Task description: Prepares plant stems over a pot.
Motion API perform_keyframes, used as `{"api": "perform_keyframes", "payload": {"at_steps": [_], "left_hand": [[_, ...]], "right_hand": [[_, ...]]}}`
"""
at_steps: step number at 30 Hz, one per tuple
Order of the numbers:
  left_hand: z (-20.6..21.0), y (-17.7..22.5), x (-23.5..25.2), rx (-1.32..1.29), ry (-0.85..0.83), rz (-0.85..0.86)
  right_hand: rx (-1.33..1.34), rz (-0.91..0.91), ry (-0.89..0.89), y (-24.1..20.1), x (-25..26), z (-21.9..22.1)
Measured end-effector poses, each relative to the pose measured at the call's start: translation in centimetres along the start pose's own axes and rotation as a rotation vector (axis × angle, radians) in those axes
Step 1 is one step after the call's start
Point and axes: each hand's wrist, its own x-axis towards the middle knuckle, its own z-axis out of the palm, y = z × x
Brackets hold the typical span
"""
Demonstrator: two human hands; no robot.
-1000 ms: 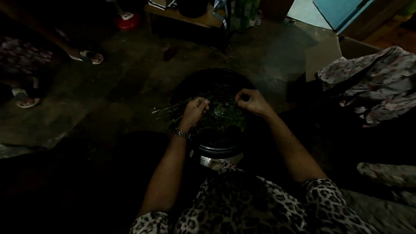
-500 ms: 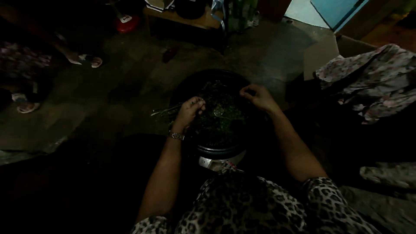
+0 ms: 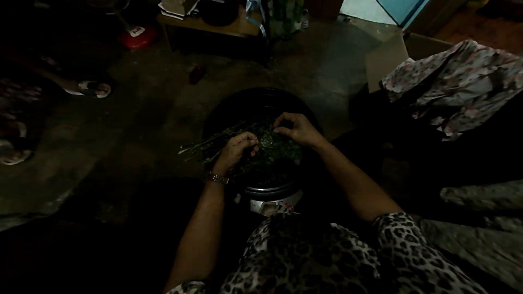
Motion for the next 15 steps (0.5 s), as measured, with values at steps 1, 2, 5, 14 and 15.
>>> {"api": "perform_keyframes", "payload": {"at_steps": [1, 2, 5, 14, 15], "left_hand": [[0.0, 0.0, 0.0, 0.033, -0.011, 0.003], [0.1, 0.1, -0.1, 0.091, -0.017, 0.023], [0.8, 0.2, 0.2, 0.165, 0.034, 0.061], [0.8, 0.3, 0.5, 0.104, 0.186, 0.073], [0.7, 0.3, 0.5, 0.107, 0.196, 0.081]], "right_hand": [[-0.014, 0.016, -0.003, 0.0, 0.0, 0.0], [-0.03, 0.016, -0.001, 0.1, 0.0, 0.1], [-0.051, -0.028, -0.001, 0.1, -0.1, 0.3], [-0.032, -0.048, 0.023, -0.1, -0.3, -0.9], [-0.058, -0.048, 0.014, -0.1, -0.3, -1.0]]}}
